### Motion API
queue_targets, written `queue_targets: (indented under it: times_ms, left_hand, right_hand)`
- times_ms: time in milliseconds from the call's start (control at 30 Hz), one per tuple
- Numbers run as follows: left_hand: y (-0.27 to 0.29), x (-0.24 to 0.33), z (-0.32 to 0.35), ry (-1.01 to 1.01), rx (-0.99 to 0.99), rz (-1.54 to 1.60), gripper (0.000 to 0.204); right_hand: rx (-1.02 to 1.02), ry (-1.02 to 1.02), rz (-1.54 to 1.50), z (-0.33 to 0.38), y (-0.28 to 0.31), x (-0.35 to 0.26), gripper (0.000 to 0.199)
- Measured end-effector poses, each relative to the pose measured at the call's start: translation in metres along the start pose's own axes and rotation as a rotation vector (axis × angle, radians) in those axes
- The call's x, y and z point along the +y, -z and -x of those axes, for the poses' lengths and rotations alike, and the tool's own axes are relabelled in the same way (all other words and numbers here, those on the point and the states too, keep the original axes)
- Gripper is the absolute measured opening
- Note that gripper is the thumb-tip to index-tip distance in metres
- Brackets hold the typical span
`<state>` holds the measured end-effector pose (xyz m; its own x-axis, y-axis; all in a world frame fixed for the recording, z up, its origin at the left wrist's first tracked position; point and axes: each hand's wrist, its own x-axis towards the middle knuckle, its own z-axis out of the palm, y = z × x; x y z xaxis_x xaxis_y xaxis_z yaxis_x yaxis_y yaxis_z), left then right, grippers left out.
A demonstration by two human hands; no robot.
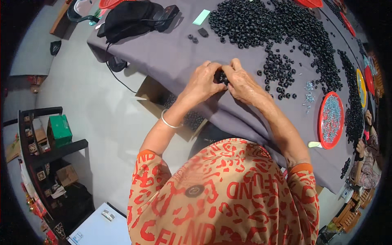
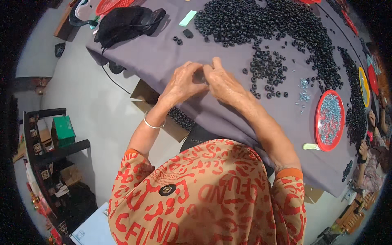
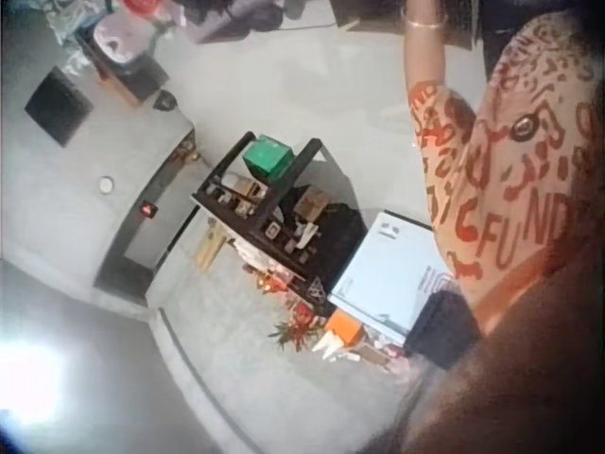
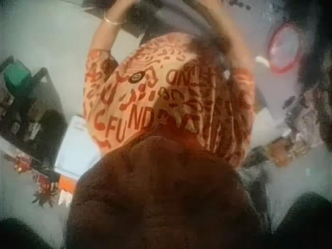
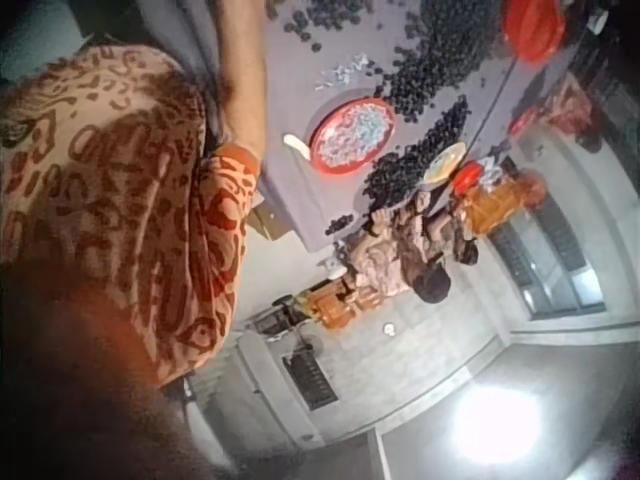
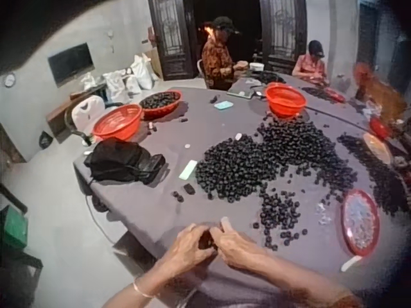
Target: The person repeatedly assembles small components by picking up rubber pieces and small metal pins by hand and inserting the pins into the rubber pieces.
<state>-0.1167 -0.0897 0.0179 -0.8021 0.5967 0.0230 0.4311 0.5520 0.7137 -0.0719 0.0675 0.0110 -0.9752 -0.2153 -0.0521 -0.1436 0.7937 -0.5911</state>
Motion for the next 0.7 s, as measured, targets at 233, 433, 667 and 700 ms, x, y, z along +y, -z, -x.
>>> queue_targets:
  times_ms: [233,433,667,700]
  left_hand:
    - [0.014,-0.025,0.064,0.096,0.131,0.012,0.046]
    - [0.006,-0.055,0.102,0.269,0.333,0.15,0.038]
    - [-0.017,-0.111,0.113,0.425,0.245,0.109,0.044]
    - [-0.021,-0.114,0.112,0.405,0.231,0.03,0.044]
  right_hand:
    - [-0.044,0.134,-0.076,-0.002,-0.032,-0.049,0.03]
    - [-0.048,0.29,0.019,-0.011,-0.057,-0.076,0.024]
    - [-0.037,0.389,-0.086,-0.006,-0.058,-0.061,0.019]
    - [-0.022,0.373,-0.071,-0.001,-0.054,-0.059,0.019]
